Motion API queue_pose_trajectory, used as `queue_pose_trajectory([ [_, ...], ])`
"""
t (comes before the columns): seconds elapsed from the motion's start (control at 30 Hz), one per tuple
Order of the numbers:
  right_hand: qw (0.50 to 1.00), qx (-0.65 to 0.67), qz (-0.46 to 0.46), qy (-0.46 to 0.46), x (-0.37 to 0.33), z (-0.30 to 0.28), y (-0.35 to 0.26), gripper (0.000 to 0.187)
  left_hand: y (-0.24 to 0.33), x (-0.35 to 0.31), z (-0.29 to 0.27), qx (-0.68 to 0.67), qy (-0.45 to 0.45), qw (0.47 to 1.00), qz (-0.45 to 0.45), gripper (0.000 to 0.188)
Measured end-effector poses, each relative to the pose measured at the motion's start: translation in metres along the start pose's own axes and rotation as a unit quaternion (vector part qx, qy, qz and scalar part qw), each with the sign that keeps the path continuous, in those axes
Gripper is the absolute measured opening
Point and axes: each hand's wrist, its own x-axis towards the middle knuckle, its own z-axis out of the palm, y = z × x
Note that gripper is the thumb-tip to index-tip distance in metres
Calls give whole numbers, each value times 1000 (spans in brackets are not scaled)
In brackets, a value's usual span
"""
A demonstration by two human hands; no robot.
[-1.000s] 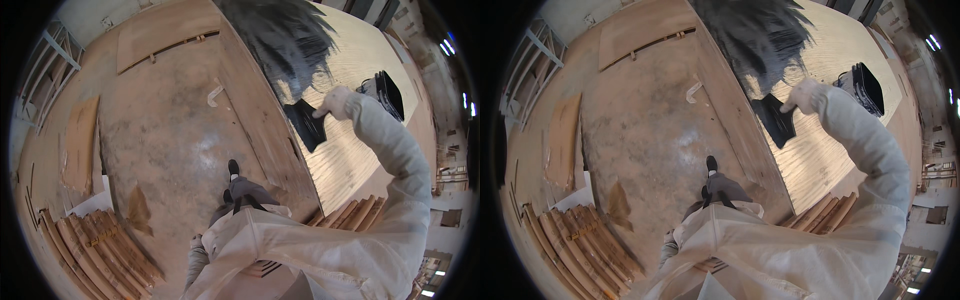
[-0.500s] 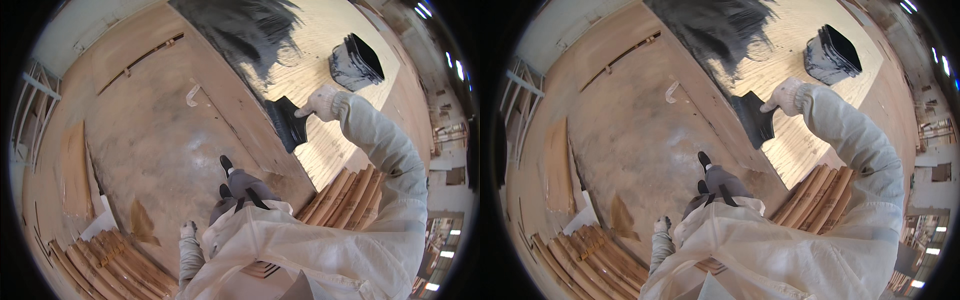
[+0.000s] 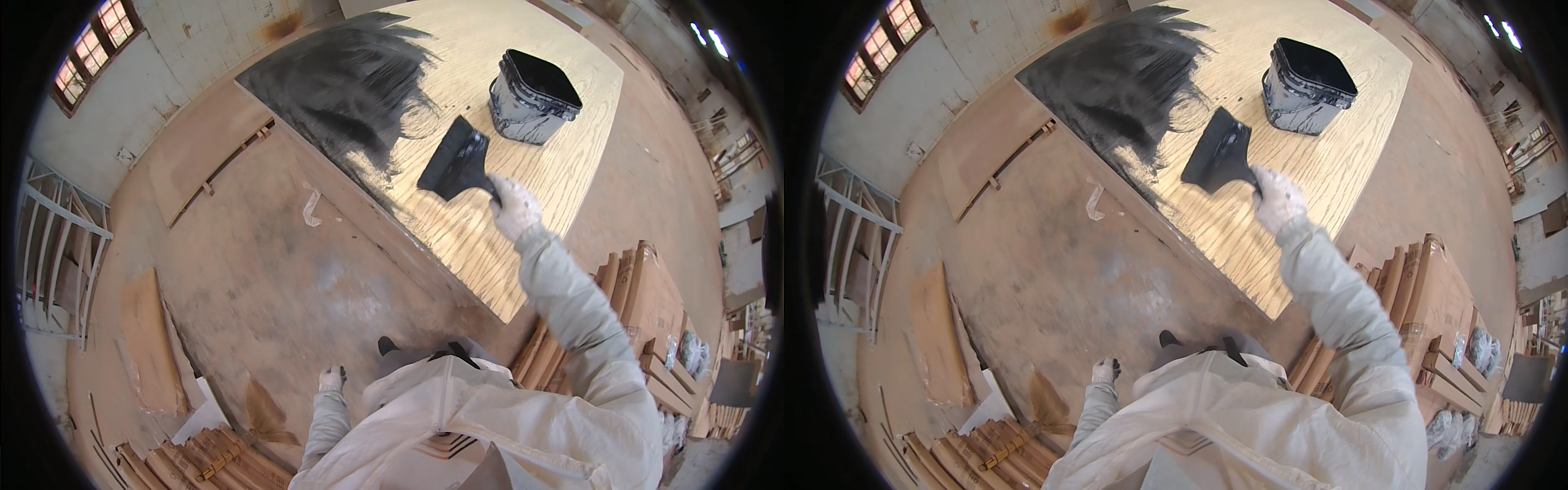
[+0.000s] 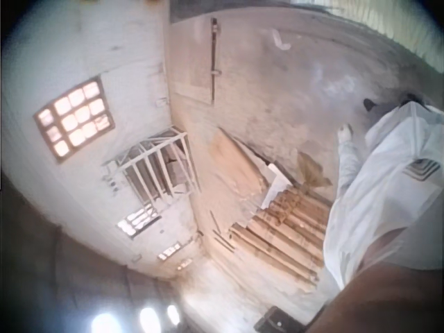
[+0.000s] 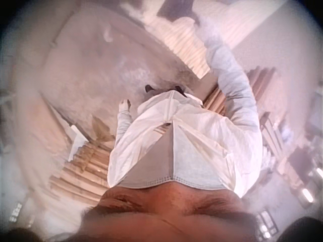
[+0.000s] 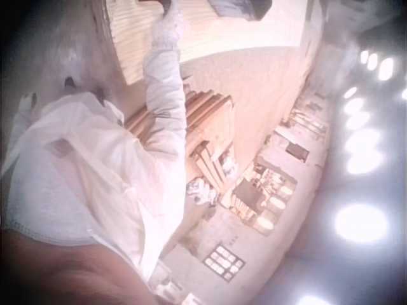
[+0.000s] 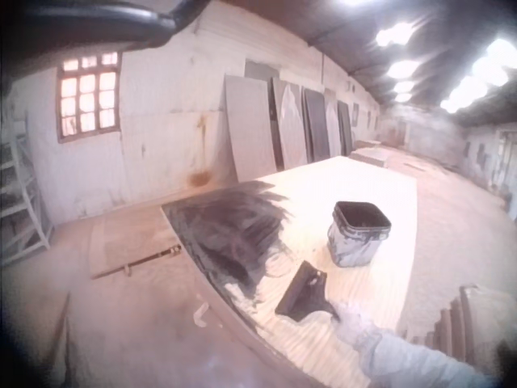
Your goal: The person applies black paint to a large wooden board using a brush. They repeatedly dip the brush into a paint container and spread the paint across the surface in broad strokes, gradually covering more of the board.
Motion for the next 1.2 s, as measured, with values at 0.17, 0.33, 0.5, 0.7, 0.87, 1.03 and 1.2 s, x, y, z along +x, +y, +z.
queue_pose_trajectory([
  [0.17, 986, 154, 63, -2, -34, 43, -2, 43, 11, -8, 34, -3, -6, 999, 32, 21],
  [0.33, 982, 185, 42, -29, -15, 41, 0, 35, 21, -45, 81, -12, 16, 994, 108, 25],
  [0.5, 978, 175, -29, -105, 10, 48, 24, 33, 39, -117, 173, -121, 89, 960, 237, 23],
  [0.7, 961, 216, -106, -133, 17, 57, 51, 34, 44, -260, 310, -55, 119, 936, 327, 22],
  [0.87, 959, 217, -117, -139, 26, 61, 56, 33, 92, -332, 381, 71, 214, 859, 460, 24],
  [1.03, 954, 221, -123, -162, 33, 61, 51, 32, 128, -332, 399, 220, 294, 765, 529, 41],
  [1.2, 958, 197, -130, -161, 45, 66, 46, 30, 161, -314, 433, 255, 297, 746, 538, 51],
])
